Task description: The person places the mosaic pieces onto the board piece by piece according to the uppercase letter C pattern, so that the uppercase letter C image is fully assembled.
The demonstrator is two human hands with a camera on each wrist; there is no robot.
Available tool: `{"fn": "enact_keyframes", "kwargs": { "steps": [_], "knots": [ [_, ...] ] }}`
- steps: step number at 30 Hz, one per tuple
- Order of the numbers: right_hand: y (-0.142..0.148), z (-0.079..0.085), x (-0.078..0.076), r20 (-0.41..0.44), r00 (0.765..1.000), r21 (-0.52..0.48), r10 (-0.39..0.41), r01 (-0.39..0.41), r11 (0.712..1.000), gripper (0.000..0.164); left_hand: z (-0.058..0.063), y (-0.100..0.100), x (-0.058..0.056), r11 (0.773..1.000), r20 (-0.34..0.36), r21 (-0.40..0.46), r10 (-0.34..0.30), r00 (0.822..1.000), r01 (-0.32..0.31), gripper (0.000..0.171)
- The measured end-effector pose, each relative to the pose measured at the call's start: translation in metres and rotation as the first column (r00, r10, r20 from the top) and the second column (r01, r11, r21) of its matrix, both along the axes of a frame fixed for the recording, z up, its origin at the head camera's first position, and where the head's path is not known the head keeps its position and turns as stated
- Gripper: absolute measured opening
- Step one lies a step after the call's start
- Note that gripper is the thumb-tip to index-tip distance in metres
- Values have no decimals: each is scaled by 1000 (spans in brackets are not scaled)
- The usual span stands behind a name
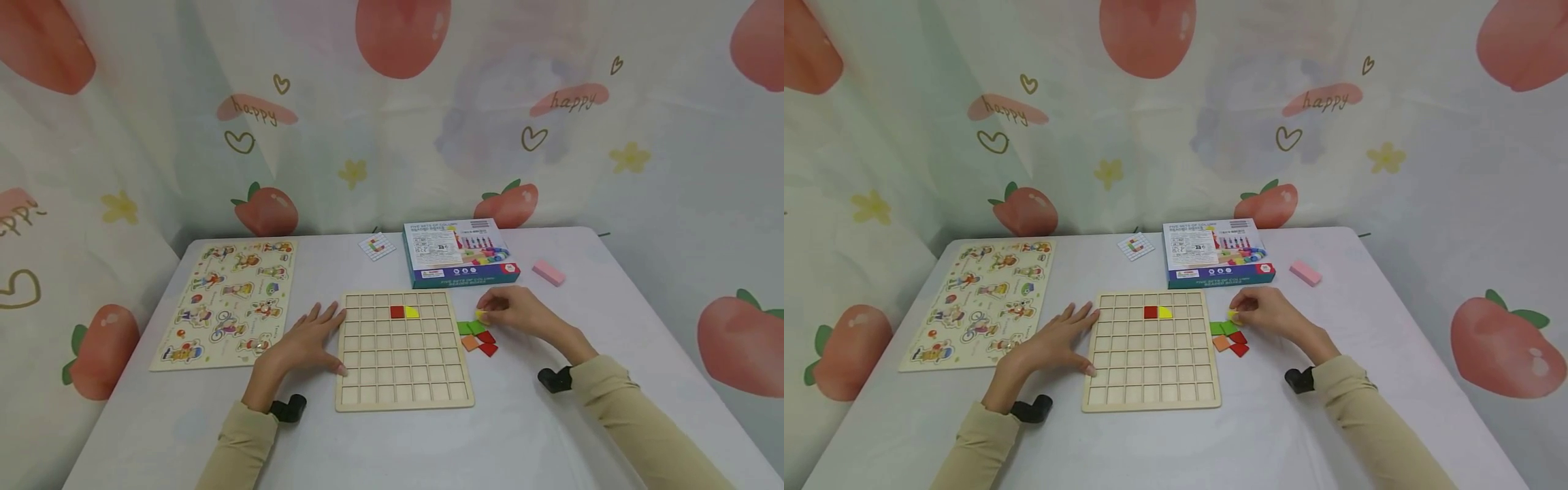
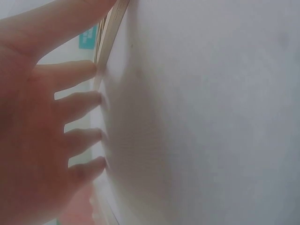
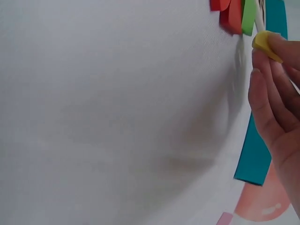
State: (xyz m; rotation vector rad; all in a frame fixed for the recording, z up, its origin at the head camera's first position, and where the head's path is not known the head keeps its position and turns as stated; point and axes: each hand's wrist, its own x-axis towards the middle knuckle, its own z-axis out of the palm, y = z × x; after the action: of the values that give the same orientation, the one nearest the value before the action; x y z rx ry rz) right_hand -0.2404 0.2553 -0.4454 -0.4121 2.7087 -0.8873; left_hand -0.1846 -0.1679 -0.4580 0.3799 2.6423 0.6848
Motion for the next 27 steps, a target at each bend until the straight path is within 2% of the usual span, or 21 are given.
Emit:
{"fn": "enact_keyframes", "kwargs": {
  "steps": [7,18,27],
  "knots": [
    [-19,2,-3,5,999,-63,37,-37,997,22,1,-1,1,1000,0,-3,2,1000,-2,114],
    [-54,3,-9,-20,995,-86,96,-97,992,27,-1,-1,-1,1000,-3,-1,1,1000,-1,114],
    [-81,3,-15,-8,989,-138,146,-146,980,23,-1,-2,-2,1000,-6,4,0,1000,0,114]
  ]
}}
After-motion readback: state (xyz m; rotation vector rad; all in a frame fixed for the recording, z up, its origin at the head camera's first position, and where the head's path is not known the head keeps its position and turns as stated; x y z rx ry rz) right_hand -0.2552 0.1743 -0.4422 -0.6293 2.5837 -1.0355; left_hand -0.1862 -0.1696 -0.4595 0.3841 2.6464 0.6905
